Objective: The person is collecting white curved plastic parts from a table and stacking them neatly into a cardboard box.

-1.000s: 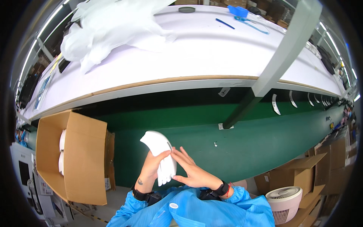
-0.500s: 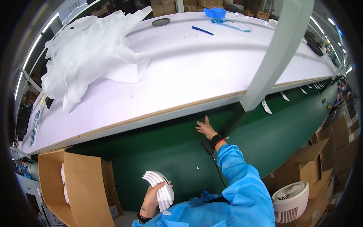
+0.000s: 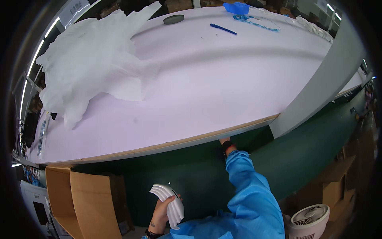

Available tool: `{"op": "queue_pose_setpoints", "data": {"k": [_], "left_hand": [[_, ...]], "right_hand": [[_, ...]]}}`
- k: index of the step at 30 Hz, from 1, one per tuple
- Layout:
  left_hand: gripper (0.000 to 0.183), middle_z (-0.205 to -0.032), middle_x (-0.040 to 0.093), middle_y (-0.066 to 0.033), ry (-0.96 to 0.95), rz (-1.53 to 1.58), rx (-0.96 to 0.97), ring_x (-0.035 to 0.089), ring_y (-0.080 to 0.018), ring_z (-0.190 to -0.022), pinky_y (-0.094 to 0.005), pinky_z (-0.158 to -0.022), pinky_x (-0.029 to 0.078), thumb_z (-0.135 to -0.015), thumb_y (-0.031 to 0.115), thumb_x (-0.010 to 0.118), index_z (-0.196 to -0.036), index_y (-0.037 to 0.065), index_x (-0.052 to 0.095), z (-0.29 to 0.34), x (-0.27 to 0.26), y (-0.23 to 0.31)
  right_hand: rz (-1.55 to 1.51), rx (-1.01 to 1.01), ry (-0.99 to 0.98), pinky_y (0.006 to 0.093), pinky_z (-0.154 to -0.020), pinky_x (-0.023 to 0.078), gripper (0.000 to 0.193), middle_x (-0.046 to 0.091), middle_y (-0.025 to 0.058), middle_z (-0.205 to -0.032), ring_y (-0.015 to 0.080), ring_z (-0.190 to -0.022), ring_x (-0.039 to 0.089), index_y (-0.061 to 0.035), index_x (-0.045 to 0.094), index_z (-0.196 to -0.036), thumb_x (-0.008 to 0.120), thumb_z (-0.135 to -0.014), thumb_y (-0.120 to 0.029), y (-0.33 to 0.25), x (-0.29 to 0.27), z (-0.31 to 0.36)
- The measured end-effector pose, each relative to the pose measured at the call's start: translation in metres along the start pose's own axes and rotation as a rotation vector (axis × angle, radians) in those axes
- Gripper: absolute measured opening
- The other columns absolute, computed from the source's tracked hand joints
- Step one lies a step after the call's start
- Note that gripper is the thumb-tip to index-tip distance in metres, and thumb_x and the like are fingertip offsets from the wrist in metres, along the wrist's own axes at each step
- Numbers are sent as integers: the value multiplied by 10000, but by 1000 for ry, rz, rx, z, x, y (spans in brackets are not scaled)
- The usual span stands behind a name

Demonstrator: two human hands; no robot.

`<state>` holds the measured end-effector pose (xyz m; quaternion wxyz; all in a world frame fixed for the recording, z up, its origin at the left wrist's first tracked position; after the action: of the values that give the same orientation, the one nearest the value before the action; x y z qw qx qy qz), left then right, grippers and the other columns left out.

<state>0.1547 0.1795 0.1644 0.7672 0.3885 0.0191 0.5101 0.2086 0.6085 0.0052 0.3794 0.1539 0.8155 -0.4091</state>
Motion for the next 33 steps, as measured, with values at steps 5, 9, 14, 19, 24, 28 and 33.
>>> {"op": "queue_pose_setpoints", "data": {"k": [5, 9, 14, 19, 24, 28, 33], "left_hand": [[458, -1012, 611, -185, -14, 15, 30, 632, -318, -928, -411, -759, 543, -789, 108, 658, -1163, -15, 423, 7, -2, -5], [425, -1029, 607, -197, -90, -1, 171, 632, -304, -932, -391, -765, 544, -805, 43, 615, -1175, -17, 416, 23, 7, 11], [482, -1086, 598, -218, -141, -49, 316, 609, -331, -1006, -410, -843, 513, -781, 53, 620, -1211, -25, 416, 61, 22, 45], [578, -1098, 588, -241, -290, -32, 405, 599, -365, -1027, -428, -854, 511, -751, 99, 657, -1250, -31, 396, 98, 22, 59], [654, -1104, 578, -280, -582, 158, 199, 600, -399, -1023, -458, -827, 527, -696, 110, 677, -1270, -33, 400, 131, 13, 64], [646, -1121, 569, -283, -596, 22, 172, 594, -403, -1034, -468, -837, 521, -689, 98, 681, -1261, -38, 412, 156, 23, 62], [569, -1138, 564, -279, -612, 2, 100, 581, -408, -1058, -473, -863, 509, -730, 75, 648, -1238, -54, 427, 169, 29, 56]], "right_hand": [[-40, -26, -153, 328, -757, 483, 213, 589, 134, -815, 298, -907, 588, -56, 636, -918, 674, -804, -231, -74, -69, 27], [-498, -32, -395, 319, -799, 516, 155, 470, 95, -905, 251, -941, 575, -30, 562, -862, 692, -797, -84, -125, -145, 59], [-930, -35, -490, 348, -922, 487, 98, 440, 98, -1100, 241, -1135, 530, -17, 542, -924, 605, -851, 1, -156, -203, 94], [-1141, -25, -591, 345, -959, 440, 255, 495, 121, -1234, 225, -1130, 533, -23, 529, -1146, 558, -895, -54, -205, -250, 112], [-1399, -39, -589, 322, -957, 435, 489, 541, 123, -1240, 180, -1091, 548, -30, 399, -1364, 540, -934, -218, -253, -279, 115], [-1484, 17, -578, 268, -851, 462, 516, 529, 124, -1258, 118, -913, 533, -21, 345, -1399, 453, -974, -293, -280, -280, 119], [-1504, 97, -506, 171, -705, 439, 543, 591, 122, -1168, 63, -795, 478, 47, 380, -1355, 300, -1011, -367, -308, -271, 127]]}}
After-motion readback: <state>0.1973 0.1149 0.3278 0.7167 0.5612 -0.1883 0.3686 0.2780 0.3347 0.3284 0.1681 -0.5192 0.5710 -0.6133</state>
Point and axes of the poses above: each hand's wrist, its own z-axis away from the middle knuckle, its own x-axis out of the palm, y = z × x, the point moved 4 cm from there along -z, towards the middle knuckle
